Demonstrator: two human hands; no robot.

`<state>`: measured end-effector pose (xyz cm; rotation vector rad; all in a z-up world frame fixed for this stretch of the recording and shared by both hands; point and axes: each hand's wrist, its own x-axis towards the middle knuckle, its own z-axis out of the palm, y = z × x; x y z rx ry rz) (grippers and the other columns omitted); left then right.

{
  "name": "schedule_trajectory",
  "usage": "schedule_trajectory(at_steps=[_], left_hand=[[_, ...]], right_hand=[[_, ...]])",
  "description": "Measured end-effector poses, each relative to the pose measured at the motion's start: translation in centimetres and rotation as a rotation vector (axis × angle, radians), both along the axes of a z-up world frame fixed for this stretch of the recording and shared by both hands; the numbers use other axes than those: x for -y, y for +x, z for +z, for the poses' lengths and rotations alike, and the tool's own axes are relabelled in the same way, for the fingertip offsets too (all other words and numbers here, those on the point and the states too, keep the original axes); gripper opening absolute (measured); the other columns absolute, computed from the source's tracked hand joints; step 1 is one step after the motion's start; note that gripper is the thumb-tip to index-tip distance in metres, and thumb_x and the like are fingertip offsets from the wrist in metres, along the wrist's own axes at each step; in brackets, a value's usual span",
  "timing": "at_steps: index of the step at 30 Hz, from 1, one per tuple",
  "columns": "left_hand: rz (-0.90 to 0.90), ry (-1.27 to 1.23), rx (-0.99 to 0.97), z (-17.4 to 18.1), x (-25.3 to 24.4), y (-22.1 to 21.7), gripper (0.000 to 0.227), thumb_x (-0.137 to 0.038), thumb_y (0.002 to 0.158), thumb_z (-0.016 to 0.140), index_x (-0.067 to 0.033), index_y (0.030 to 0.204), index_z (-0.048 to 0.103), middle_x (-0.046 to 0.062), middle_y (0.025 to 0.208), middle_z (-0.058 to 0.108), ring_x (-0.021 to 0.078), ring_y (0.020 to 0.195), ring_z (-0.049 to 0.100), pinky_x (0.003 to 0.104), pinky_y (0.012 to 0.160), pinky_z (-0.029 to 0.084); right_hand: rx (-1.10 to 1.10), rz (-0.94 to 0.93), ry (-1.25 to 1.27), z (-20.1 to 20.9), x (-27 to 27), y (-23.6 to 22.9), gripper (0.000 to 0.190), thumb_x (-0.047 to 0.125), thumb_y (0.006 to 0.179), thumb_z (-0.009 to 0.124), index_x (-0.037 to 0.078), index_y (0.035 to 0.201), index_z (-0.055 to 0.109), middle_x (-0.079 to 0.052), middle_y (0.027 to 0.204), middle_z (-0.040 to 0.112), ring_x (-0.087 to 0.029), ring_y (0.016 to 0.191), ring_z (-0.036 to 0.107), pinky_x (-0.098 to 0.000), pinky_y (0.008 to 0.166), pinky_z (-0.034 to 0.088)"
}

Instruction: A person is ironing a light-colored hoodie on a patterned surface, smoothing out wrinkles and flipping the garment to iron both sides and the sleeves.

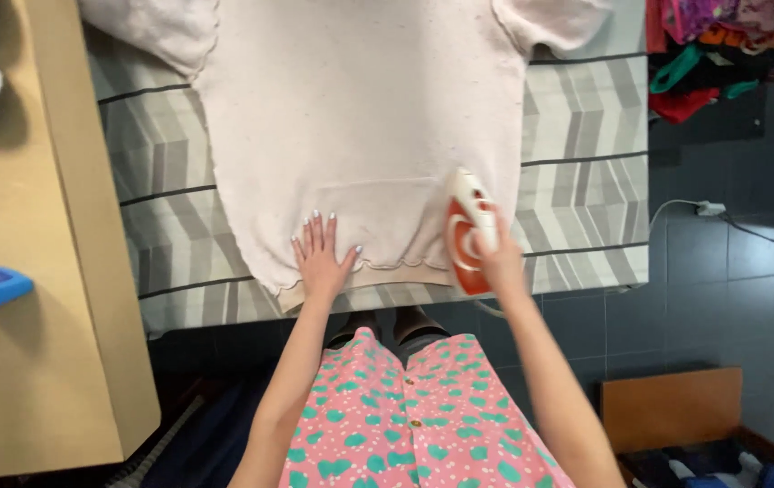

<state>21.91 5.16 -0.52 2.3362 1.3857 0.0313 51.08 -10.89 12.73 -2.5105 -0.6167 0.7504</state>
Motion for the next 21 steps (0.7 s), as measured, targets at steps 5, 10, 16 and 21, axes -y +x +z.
schedule_trajectory(at_steps=[5, 10, 16, 21], left_hand=[[0.000, -0.091, 0.175, -0.2, -0.3, -5.5, 0.065, -0.044, 0.097, 0.064, -0.0222, 0.156, 0.046, 0.005, 0.163, 0.041, 0.0248, 0.155, 0.034, 0.048, 0.127, 0.024], [0.390, 0.016, 0.195, 2.2, 0.9, -12.1, 0.047, -0.011, 0.095, 0.069, -0.0053, 0.140, 0.056, 0.014, 0.136, 0.057, 0.0319, 0.132, 0.056, 0.044, 0.115, 0.045], [0.761, -0.359, 0.142, -3.8, 2.2, -14.9, 0.050, -0.055, 0.094, 0.073, -0.0208, 0.125, 0.055, 0.001, 0.115, 0.074, 0.0281, 0.103, 0.075, 0.045, 0.084, 0.060], [0.751, -0.569, 0.370, -2.3, 1.3, -15.7, 0.041, -0.034, 0.092, 0.082, -0.0046, 0.118, 0.068, 0.016, 0.104, 0.076, 0.0332, 0.097, 0.075, 0.045, 0.083, 0.059]], right_hand=[[-0.056, -0.047, 0.012, -0.5, 1.4, 2.8, 0.068, 0.035, 0.097, 0.069, 0.040, 0.160, 0.044, -0.033, 0.112, 0.071, -0.049, 0.094, 0.070, -0.0524, 0.074, 0.059], [-0.154, 0.170, 0.104, 5.2, -4.8, -4.8, 0.078, 0.023, 0.092, 0.068, 0.019, 0.164, 0.037, -0.031, 0.160, 0.041, -0.049, 0.146, 0.039, -0.0573, 0.123, 0.032], [-0.284, 0.498, 0.092, -0.2, -10.0, -15.0, 0.075, 0.037, 0.097, 0.068, 0.041, 0.163, 0.034, -0.028, 0.150, 0.054, -0.048, 0.134, 0.053, -0.0571, 0.116, 0.042], [-0.417, 0.621, 0.156, 1.1, -15.3, -23.3, 0.069, 0.027, 0.100, 0.059, 0.027, 0.164, 0.033, -0.025, 0.150, 0.056, -0.045, 0.139, 0.052, -0.0544, 0.118, 0.041]])
